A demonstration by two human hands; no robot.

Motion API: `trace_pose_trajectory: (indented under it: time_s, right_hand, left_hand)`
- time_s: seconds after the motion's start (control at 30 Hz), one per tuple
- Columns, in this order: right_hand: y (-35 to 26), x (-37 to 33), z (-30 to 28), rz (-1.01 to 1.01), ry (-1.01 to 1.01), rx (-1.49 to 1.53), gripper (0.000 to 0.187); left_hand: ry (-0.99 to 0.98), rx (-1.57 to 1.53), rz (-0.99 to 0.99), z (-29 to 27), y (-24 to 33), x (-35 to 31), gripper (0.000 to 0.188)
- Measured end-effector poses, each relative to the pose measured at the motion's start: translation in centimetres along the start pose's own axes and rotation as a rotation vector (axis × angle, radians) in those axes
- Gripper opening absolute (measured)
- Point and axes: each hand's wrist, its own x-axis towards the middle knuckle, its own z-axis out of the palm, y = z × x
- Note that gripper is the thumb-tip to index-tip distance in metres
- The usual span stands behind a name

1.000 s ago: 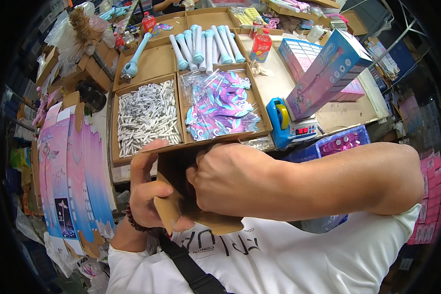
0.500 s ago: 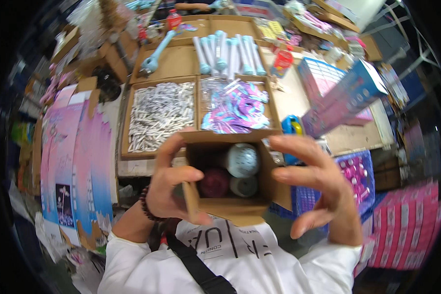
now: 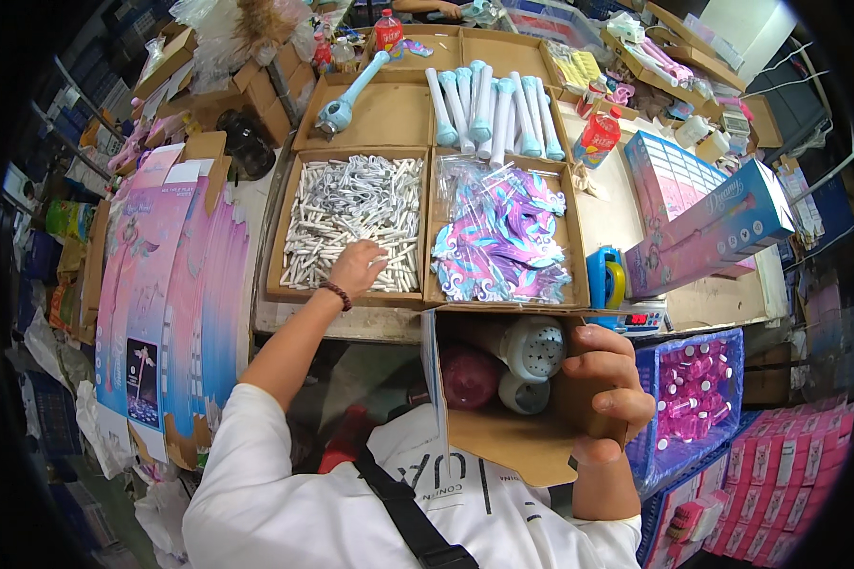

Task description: The person assembles bubble machines by placing a pink bottle, a blue perforated cap, and white sticks into a small box, then closes the box and stacks it. The person repeats this process with additional components from the table.

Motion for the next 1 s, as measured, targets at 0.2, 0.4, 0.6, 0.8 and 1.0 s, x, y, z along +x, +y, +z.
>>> trace_pose_trajectory:
  time_s: [0.2,0.4,0.6,0.8,1.0]
  right_hand:
    - [-0.2,-0.4,0.8,0.025,0.044,-0.005,0.047]
    - [-0.2,-0.3,0.8,0.046,0.044,-0.021,0.043]
    - [0.2,-0.4,0.7,0.028,0.085,0.001,0.041]
    - [-0.9,-0.3,0.4,0.091,0.038,-0.135,0.038]
    - [-1.1,-0.2,0.5,0.099,0.036,-0.163,0.036]
  left_hand:
    - [-0.195,0.372,-0.047,6.2,-3.8,0.3,0.014]
    - [-0.315,0.366,-0.128,6.1,-4.0,1.4,0.016]
    - [0.111,-0.092,-0.535,1.5,-7.4,3.1,0.032]
    - [-0.021,-0.126,-1.008,-1.2,-8.4,6.3,0.040]
    - [-0.051,0.111,-0.917,-0.4,-6.4,7.4,0.035]
